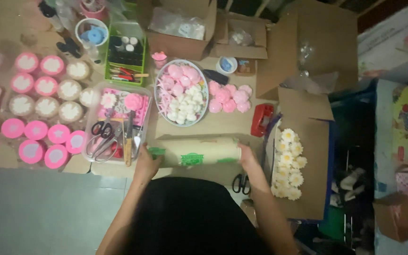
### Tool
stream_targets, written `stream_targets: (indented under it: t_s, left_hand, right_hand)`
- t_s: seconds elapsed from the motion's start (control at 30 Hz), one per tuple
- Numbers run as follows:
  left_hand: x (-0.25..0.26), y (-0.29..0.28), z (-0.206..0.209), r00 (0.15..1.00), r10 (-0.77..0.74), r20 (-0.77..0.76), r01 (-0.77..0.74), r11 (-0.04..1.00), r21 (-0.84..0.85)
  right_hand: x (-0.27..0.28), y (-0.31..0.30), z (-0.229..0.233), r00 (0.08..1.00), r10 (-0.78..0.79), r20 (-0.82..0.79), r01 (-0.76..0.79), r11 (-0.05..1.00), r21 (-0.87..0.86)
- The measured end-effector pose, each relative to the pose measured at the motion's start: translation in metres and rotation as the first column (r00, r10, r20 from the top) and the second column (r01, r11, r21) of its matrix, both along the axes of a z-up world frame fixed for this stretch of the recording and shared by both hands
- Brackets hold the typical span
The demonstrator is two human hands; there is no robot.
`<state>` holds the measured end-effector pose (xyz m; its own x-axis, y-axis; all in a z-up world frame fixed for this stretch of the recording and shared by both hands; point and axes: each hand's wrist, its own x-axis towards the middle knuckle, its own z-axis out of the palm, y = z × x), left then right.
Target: Wrapping small artificial flowers in plastic film and arranging them into containers.
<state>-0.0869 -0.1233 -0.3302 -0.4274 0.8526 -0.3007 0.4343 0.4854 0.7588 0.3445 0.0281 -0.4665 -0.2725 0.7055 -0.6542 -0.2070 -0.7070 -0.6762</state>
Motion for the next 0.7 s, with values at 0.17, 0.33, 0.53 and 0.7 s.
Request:
stream_targets:
  t_s: [0.17,0.33,0.53,0.7]
  left_hand:
    - [0.011,-0.015,0.023,0.999,-0.028,-0.043,0.022,0.989,-0.145]
    - [0.025,-0.020,0.044,0.980,-0.039,-0.194,0.007,0.987,-0.162]
    - [0.028,-0.027,0.054,0.964,0.033,-0.265,-0.053,0.996,-0.067]
    - [0.030,-0.040,0.044,0.981,0.167,-0.094,-0.151,0.976,0.156]
  right_hand:
    - [-0.014,0.025,0.013,0.995,-0.024,0.092,0.026,0.999,-0.021]
    - [-0.051,0.018,0.089,0.874,0.019,0.486,-0.160,0.955,0.251]
    - [-0.109,0.016,0.176,0.571,-0.136,0.810,-0.787,0.189,0.587]
    - [-0.144,0.025,0.184,0.409,0.153,0.899,-0.910,0.137,0.391]
